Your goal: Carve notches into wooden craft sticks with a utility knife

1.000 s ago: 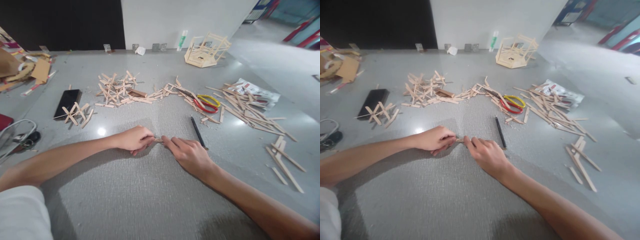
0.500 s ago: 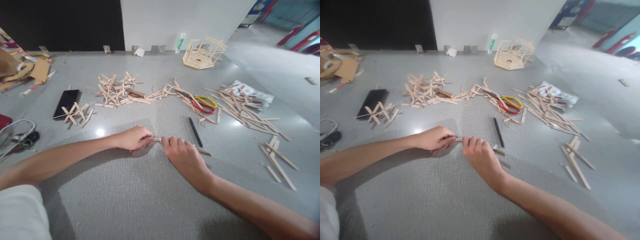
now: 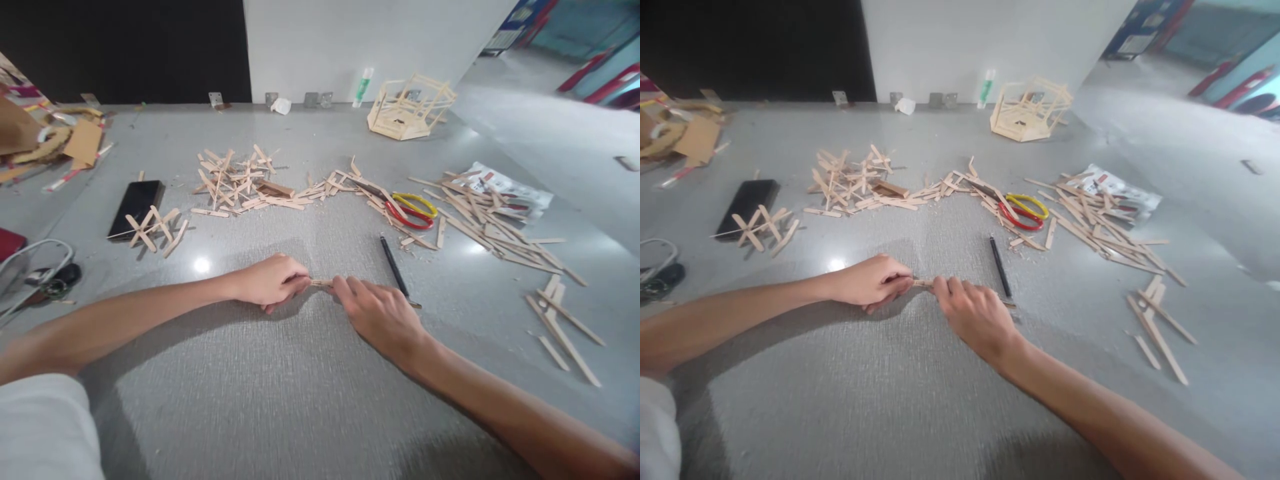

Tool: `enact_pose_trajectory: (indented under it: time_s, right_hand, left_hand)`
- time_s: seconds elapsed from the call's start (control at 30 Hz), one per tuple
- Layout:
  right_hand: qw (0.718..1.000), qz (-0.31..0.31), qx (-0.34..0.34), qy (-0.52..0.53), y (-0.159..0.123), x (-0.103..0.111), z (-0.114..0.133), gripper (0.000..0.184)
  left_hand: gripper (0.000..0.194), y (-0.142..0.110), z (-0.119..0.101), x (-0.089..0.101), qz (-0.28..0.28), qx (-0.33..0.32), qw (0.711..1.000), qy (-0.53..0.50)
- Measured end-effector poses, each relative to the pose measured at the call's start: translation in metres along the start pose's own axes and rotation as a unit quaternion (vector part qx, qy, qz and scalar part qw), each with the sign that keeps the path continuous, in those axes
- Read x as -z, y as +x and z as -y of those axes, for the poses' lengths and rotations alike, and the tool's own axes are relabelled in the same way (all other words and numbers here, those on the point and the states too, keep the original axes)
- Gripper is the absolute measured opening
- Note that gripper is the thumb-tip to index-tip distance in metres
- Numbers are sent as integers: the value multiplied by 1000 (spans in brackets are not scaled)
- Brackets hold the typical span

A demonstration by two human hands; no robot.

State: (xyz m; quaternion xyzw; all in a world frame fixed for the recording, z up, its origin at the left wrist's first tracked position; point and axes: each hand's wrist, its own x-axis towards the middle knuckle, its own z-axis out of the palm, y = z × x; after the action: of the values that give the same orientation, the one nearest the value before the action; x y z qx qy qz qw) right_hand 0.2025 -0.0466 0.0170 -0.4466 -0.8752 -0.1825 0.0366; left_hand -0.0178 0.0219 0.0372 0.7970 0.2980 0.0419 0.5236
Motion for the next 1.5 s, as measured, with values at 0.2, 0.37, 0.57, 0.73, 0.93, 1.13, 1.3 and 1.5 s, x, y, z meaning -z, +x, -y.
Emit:
enact_pose_trajectory:
  time_s: [0.2, 0.37, 0.57, 0.73, 0.93, 1.13, 1.3, 1.5]
  right_hand:
    - [999, -25, -1, -28, -2, 1, 7, 18]
    - [999, 7, -19, -38, 2, 4, 10, 20]
    - [999, 33, -18, -36, 5, 5, 12, 18]
    - [996, 47, -12, -70, 6, 9, 13, 18]
    - [987, 46, -7, -156, 11, 17, 20, 20]
    - [977, 48, -52, -199, 11, 15, 32, 23]
    - [977, 63, -68, -190, 10, 13, 34, 22]
    - [980, 66, -74, -171, 9, 11, 33, 25]
  left_hand:
    - [31, 1, 2, 2, 7, 1, 1000, 0]
    - [34, 1, -1, 2, 7, 0, 1000, 3]
    - [36, 1, 0, 2, 10, -1, 1000, 4]
    - [37, 1, 3, 1, 6, -12, 1000, 15]
    - [36, 1, 2, 1, 4, -20, 999, 26]
    - [37, 2, 0, 2, 4, -12, 1000, 29]
    - [35, 2, 1, 1, 4, -10, 1000, 29]
    - [35, 2, 2, 0, -1, -12, 999, 33]
